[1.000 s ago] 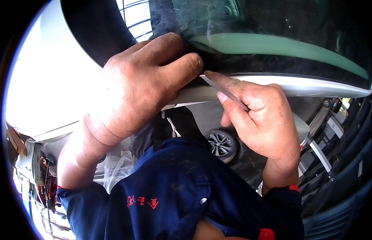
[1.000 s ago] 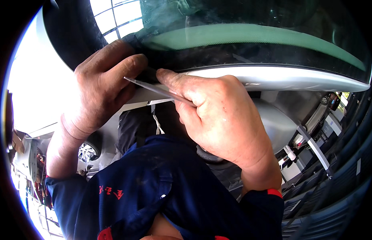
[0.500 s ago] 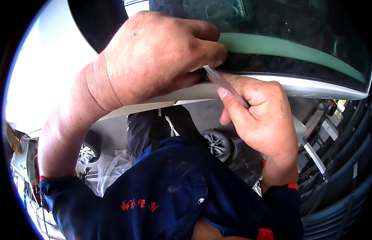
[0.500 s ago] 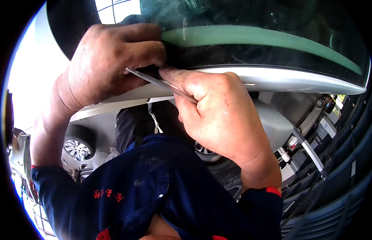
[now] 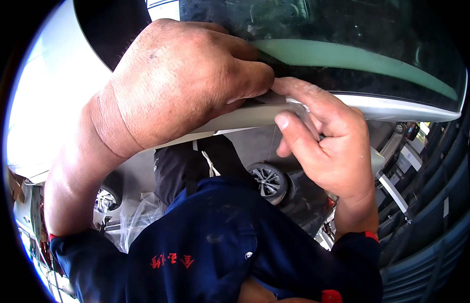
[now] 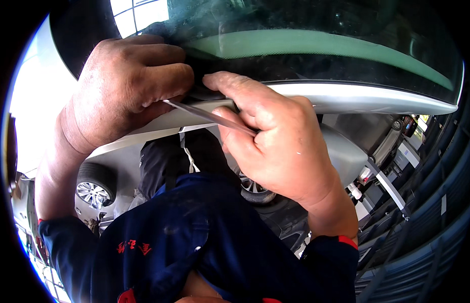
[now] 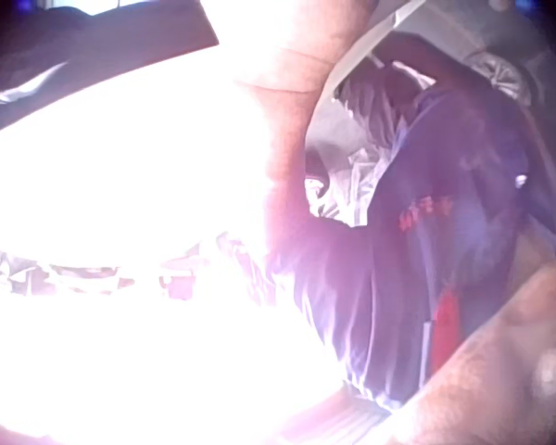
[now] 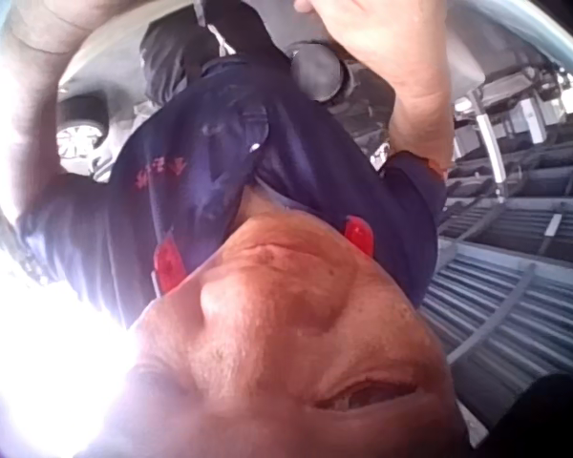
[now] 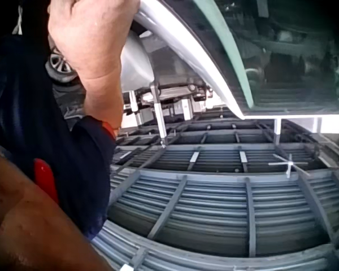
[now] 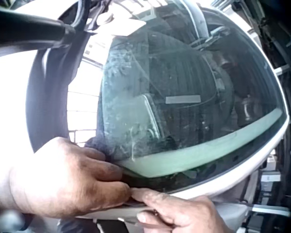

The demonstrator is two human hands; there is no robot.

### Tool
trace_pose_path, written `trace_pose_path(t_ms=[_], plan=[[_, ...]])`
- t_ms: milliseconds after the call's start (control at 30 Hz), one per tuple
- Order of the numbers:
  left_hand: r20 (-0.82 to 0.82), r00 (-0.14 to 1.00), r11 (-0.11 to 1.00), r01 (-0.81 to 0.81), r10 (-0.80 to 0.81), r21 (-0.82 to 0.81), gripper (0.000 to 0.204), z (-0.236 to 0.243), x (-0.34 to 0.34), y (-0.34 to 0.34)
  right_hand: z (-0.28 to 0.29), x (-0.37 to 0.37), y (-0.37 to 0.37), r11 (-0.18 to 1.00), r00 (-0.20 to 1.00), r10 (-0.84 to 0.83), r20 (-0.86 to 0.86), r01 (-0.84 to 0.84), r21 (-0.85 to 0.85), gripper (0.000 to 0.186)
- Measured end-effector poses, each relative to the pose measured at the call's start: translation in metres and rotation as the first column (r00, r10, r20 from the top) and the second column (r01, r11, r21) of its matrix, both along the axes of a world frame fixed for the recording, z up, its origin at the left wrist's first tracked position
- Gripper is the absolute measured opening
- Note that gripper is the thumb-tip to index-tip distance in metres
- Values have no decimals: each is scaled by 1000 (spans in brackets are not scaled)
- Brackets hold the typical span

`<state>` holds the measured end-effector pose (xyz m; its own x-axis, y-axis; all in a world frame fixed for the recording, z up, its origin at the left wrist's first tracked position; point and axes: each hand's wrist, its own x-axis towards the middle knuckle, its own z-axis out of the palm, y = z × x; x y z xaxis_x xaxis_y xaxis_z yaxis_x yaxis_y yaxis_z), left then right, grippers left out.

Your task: The person uses a screwdriver and a socket wrench to remove and reinstall a plastic trim piece at the base of a car windshield, handling the wiper arm and trim clips.

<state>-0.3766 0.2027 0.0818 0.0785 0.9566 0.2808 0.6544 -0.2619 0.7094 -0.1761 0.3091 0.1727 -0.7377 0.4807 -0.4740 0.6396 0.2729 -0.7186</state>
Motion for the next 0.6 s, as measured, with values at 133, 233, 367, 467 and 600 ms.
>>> trace_pose_path(t_ms=[133,233,367,467,600], plan=[[-14,1000,999,1,-2,-40,21,1,-1,-3,1,4,0,998,997,-52,64,54,-27,28],[38,999,999,9,-7,-46,21,0,0,-2,-2,7,1,1000,999,-26,41,25,7,26],[119,989,996,-92,90,13,21,-12,-5,0,-8,6,-3,995,998,65,-21,-64,75,29],[145,988,998,-56,59,-23,25,-13,-9,0,-5,1,-7,999,1000,17,15,-18,39,28],[200,972,992,-126,126,-16,25,-4,-5,-5,-4,4,-10,989,983,-146,-110,144,-34,53]])
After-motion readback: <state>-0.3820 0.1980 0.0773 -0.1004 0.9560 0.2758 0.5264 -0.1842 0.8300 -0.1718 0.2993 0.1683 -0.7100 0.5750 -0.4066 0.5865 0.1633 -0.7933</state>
